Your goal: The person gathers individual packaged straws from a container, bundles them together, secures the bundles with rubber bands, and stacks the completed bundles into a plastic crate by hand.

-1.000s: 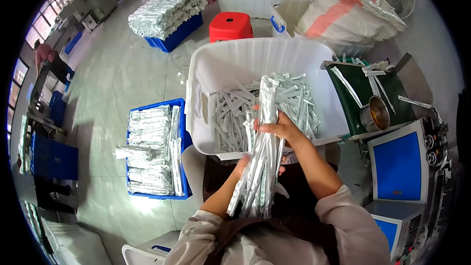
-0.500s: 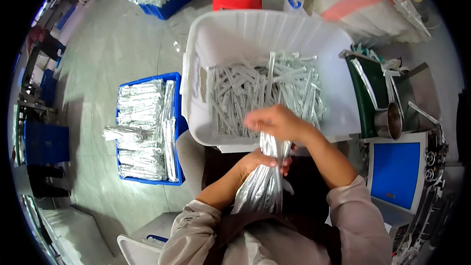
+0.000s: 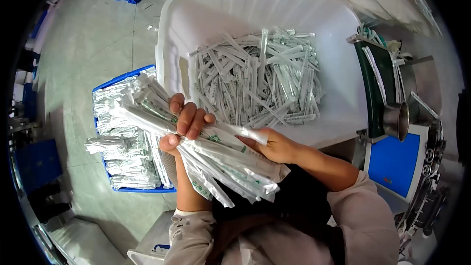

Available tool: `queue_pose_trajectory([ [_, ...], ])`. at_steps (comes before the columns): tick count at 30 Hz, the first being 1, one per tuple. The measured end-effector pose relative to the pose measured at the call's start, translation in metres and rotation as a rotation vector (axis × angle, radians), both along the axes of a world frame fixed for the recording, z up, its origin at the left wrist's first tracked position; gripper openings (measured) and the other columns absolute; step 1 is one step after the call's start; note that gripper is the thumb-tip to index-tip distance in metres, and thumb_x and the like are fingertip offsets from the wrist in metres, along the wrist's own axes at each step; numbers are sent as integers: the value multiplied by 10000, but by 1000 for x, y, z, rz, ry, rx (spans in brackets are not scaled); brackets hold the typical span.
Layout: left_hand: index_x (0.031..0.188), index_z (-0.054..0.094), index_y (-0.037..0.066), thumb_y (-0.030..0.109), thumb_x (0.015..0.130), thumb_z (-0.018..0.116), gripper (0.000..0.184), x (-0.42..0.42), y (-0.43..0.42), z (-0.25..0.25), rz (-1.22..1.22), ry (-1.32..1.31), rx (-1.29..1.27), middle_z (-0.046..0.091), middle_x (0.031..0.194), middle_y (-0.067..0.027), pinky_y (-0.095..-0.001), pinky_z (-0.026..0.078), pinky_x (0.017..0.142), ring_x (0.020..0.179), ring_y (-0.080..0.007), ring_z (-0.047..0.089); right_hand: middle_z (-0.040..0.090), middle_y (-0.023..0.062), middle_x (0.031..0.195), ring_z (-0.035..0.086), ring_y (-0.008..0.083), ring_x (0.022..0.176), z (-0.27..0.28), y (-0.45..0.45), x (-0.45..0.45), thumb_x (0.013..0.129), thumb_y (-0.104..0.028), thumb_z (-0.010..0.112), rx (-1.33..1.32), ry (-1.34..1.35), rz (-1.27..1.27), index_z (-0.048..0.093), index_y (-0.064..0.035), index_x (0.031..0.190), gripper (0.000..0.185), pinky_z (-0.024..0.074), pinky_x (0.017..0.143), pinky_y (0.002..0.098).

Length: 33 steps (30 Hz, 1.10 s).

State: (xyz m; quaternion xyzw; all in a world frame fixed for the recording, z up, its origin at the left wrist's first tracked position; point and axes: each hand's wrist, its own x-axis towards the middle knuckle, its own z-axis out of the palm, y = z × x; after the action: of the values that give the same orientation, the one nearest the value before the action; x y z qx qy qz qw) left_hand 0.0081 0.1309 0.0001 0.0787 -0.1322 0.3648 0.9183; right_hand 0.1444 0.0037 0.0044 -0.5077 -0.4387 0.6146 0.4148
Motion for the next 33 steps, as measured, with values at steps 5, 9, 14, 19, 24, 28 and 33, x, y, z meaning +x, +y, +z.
queue_pose_trajectory([
  [5,1036,424,45,72,583,623,496,8,2,-34,-81,518,-33,470,716,-49,-361,414,798,672,-194,496,609,47,799,557,100,745,-82,42,47,812,-168,583,-389,86,18,582,-21,1030,263,451,644,241],
  [9,1024,458,34,29,605,550,430,18,11,-32,-33,848,-446,477,746,-80,-343,391,719,656,-215,486,577,171,994,566,253,891,-221,73,107,677,-391,710,-535,-522,-138,487,54,1119,666,462,780,334],
  [14,1064,455,33,70,585,522,484,16,19,-46,-121,1019,-354,479,745,-56,-354,386,765,650,-191,488,539,246,1020,530,372,959,-328,102,83,597,-397,743,-547,-943,-575,376,103,1124,814,416,841,395],
  [19,1014,474,7,35,567,604,467,14,19,-51,-130,921,-414,516,748,-89,-393,402,787,669,-226,525,597,193,842,582,317,748,-316,90,89,694,-294,645,-735,-797,-512,530,47,931,430,448,699,385],
  [24,990,480,-6,50,587,597,424,16,15,-46,-122,844,-352,517,754,-88,-375,390,774,681,-216,521,602,97,668,588,209,634,-283,60,106,820,-204,538,-523,-561,-723,562,-10,794,197,456,607,340],
  [28,991,473,38,76,615,520,381,17,12,-40,-116,817,-249,484,752,-35,-312,348,793,682,-162,494,596,61,747,560,144,644,-209,64,110,846,-175,516,-389,80,-675,555,-25,772,172,453,631,285],
  [33,996,487,54,41,596,561,407,1,7,-45,-116,674,-198,514,775,-38,-335,345,805,701,-182,508,600,89,765,561,183,663,-234,64,115,739,-200,647,-418,-228,-525,602,-4,942,285,448,650,317],
])
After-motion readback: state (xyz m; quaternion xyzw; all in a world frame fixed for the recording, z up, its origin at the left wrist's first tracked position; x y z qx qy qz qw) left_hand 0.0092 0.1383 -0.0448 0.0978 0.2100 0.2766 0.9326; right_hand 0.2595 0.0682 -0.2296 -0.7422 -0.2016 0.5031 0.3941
